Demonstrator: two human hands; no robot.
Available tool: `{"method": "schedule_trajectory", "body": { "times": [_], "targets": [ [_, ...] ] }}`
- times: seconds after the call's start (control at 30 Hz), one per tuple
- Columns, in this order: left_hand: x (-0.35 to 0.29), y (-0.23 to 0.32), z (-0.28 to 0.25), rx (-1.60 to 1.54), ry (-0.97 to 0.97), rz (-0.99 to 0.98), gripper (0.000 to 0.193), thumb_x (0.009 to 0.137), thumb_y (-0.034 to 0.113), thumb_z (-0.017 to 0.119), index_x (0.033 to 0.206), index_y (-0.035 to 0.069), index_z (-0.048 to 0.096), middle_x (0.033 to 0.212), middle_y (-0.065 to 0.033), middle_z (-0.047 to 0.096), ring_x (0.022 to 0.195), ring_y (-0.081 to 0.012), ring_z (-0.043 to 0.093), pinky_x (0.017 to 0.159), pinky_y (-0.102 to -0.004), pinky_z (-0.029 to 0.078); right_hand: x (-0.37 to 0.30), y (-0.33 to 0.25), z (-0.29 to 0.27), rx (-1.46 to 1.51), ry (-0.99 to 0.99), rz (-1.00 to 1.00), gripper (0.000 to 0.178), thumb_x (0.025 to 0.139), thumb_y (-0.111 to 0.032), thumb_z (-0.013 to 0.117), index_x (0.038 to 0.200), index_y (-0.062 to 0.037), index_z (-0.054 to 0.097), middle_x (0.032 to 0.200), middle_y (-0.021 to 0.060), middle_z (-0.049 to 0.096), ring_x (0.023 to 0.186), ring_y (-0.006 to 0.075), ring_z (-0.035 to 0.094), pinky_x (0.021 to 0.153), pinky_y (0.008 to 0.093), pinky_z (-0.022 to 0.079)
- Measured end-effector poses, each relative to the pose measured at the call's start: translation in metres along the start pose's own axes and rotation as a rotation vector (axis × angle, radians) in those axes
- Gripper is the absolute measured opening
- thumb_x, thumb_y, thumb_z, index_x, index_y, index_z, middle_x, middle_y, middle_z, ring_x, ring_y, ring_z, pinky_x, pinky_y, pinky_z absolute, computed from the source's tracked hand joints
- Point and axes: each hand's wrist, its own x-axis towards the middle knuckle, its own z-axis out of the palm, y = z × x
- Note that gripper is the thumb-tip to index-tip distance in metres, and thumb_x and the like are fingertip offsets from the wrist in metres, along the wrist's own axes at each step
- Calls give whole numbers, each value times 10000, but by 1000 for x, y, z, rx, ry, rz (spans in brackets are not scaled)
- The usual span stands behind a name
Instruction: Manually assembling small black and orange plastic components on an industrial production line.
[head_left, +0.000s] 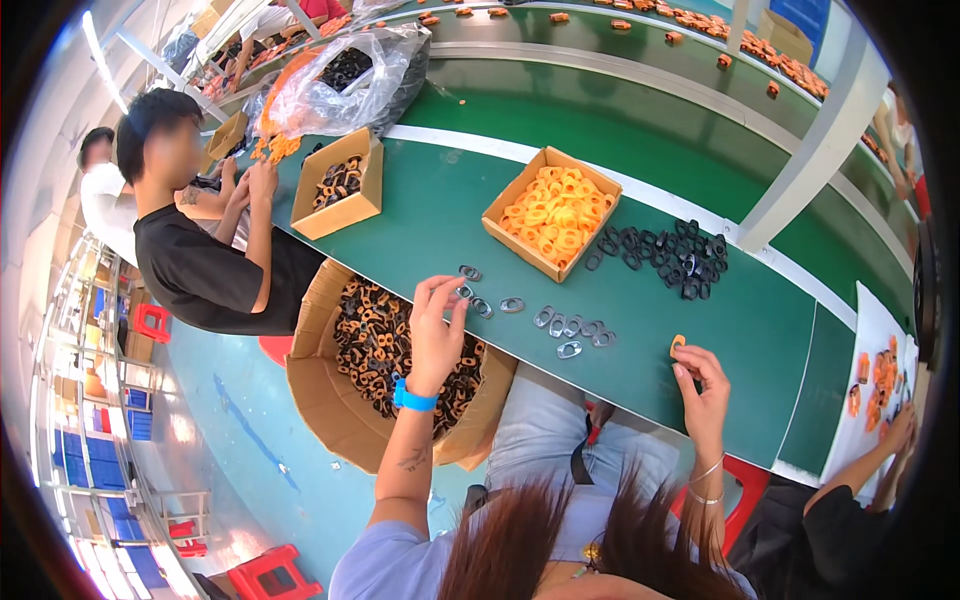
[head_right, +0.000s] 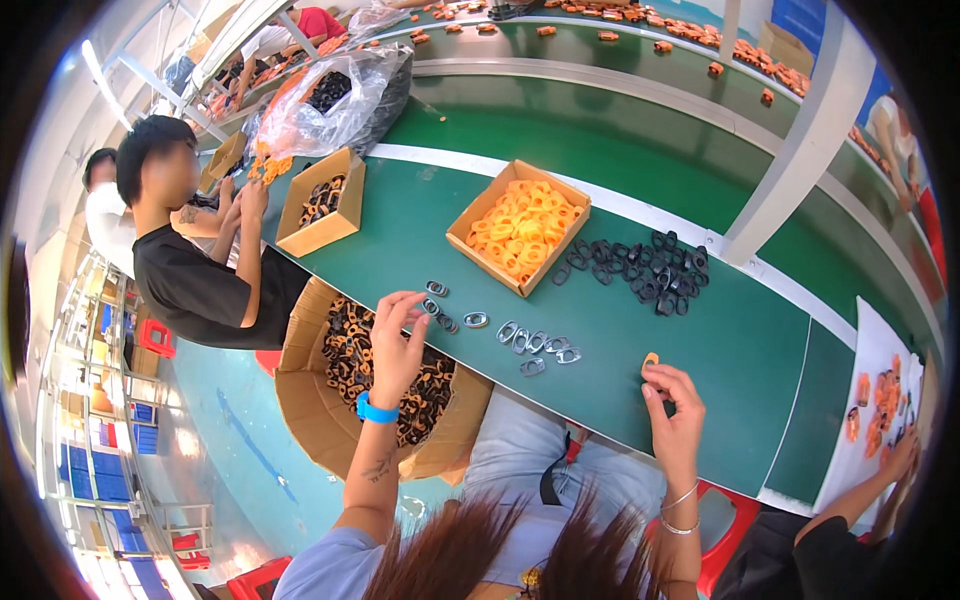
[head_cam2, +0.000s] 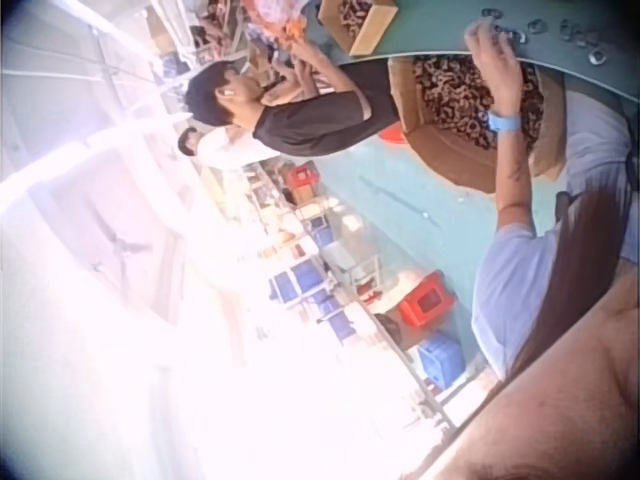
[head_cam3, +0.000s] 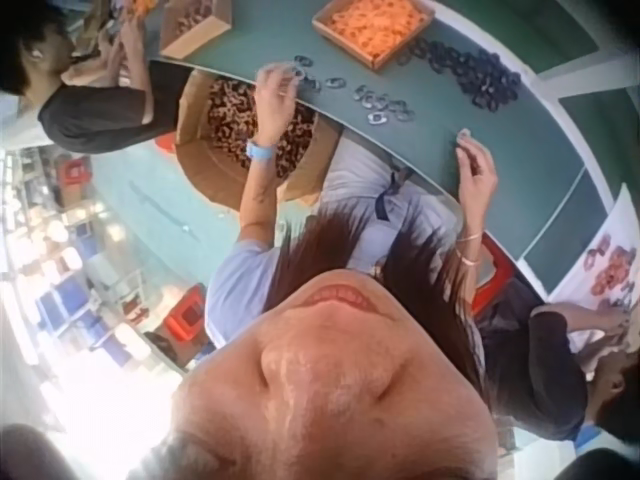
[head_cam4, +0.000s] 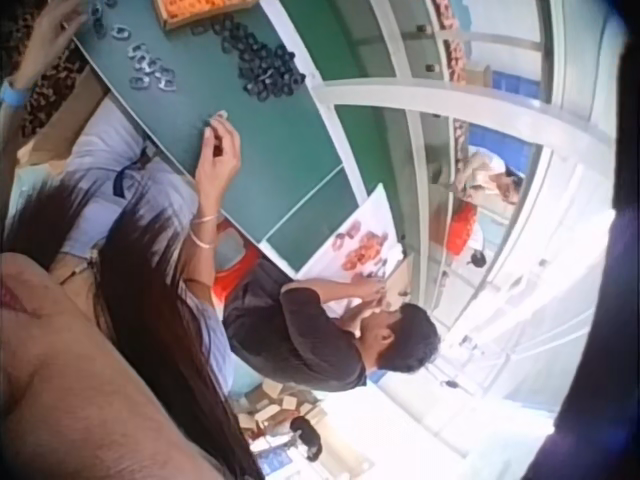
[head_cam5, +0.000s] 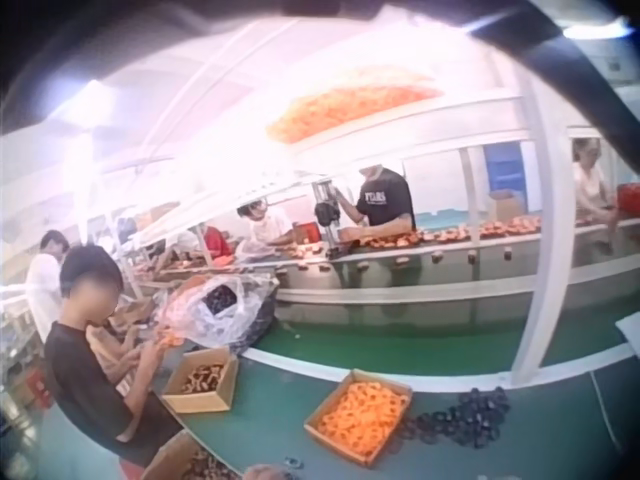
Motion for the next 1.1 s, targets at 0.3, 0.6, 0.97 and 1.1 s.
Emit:
{"method": "schedule_trajectory", "body": {
  "times": [0.3, 0.6, 0.97, 1.1],
  "targets": [
    [-13, 68, 54, -177, -239, 188, 248, 863, -48, 690, 1106, 1, 689, 1151, -132, 627, 934, -262, 659, 799, -340, 544, 42, -20, -10, -195, -2, -182, 157, 913, -10, 663, 1061, -2, 714, 1135, 133, 687, 916, 206, 674, 760, 289, 543],
    [-33, 95, 102, -108, -417, 407, 256, 820, -45, 691, 1073, -13, 671, 1084, -138, 604, 972, -327, 599, 823, -391, 517, 103, -14, 9, -636, 28, -375, 151, 828, -76, 755, 966, -31, 714, 1041, 94, 624, 940, 298, 623, 816, 383, 525],
    [-38, 68, 111, -99, -316, 422, 274, 770, -137, 606, 1021, -51, 675, 1092, -154, 616, 955, -325, 602, 819, -399, 530, 89, -24, 4, -605, -51, -440, 172, 778, -100, 798, 871, -31, 671, 1046, 95, 619, 973, 302, 598, 827, 393, 499],
    [-42, 72, 112, -134, -295, 386, 196, 813, -100, 668, 990, -22, 696, 1074, -135, 639, 882, -280, 611, 786, -380, 518, 27, -26, 16, -735, -264, -317, 189, 793, -171, 803, 884, -68, 673, 993, 74, 643, 924, 294, 621, 836, 395, 486]
  ]
}}
